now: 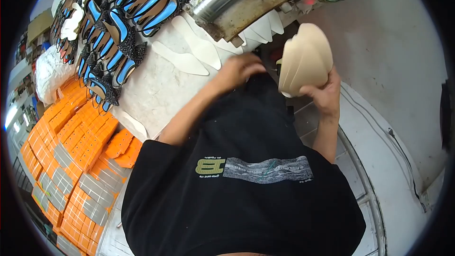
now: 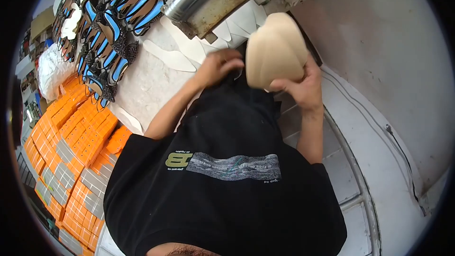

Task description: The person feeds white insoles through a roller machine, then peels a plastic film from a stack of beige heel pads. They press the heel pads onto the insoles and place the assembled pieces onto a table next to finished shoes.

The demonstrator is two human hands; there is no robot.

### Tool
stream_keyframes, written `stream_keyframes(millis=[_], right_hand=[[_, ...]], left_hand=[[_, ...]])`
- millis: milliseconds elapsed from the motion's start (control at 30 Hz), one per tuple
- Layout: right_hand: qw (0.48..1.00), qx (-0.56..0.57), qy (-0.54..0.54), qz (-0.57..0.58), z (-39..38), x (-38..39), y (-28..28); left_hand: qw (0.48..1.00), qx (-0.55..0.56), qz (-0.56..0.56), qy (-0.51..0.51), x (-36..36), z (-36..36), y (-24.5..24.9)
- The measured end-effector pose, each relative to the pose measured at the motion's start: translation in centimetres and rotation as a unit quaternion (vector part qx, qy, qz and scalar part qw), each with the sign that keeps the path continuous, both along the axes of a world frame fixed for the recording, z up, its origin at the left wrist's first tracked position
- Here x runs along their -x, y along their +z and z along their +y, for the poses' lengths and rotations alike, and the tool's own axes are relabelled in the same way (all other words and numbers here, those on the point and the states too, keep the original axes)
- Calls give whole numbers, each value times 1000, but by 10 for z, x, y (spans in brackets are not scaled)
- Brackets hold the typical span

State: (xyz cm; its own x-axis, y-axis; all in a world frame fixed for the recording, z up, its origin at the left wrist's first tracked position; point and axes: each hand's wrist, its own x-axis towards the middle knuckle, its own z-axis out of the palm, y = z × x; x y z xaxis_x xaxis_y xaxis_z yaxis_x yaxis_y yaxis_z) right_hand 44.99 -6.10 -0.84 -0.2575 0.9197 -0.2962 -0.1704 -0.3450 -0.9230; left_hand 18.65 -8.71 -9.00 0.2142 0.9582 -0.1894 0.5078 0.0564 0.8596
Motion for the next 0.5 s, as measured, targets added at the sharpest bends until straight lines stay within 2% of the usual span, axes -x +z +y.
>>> stream_keyframes(millis=[33,67,100,233,267,400,433,500], right_hand=[[1000,-3,26,-2,0,7,12],[999,-3,53,-3,-4,15,20],[998,-3,55,1,-10,23,22],[994,-52,29,88,-15,44,33],[994,-56,38,90,-15,46,37],[990,-126,50,50,-16,52,54],[989,-127,51,50,-14,50,56],[970,-208,111,-52,-4,48,61]], left_hand=[[981,57,-177,59,-17,-5,44],[924,114,-345,115,-23,-2,76],[925,114,-343,118,-18,7,95],[791,202,-567,115,5,30,152],[791,193,-568,119,8,29,152],[672,208,-702,115,17,26,137],[672,206,-702,115,15,25,137],[666,224,-697,146,12,25,136]])
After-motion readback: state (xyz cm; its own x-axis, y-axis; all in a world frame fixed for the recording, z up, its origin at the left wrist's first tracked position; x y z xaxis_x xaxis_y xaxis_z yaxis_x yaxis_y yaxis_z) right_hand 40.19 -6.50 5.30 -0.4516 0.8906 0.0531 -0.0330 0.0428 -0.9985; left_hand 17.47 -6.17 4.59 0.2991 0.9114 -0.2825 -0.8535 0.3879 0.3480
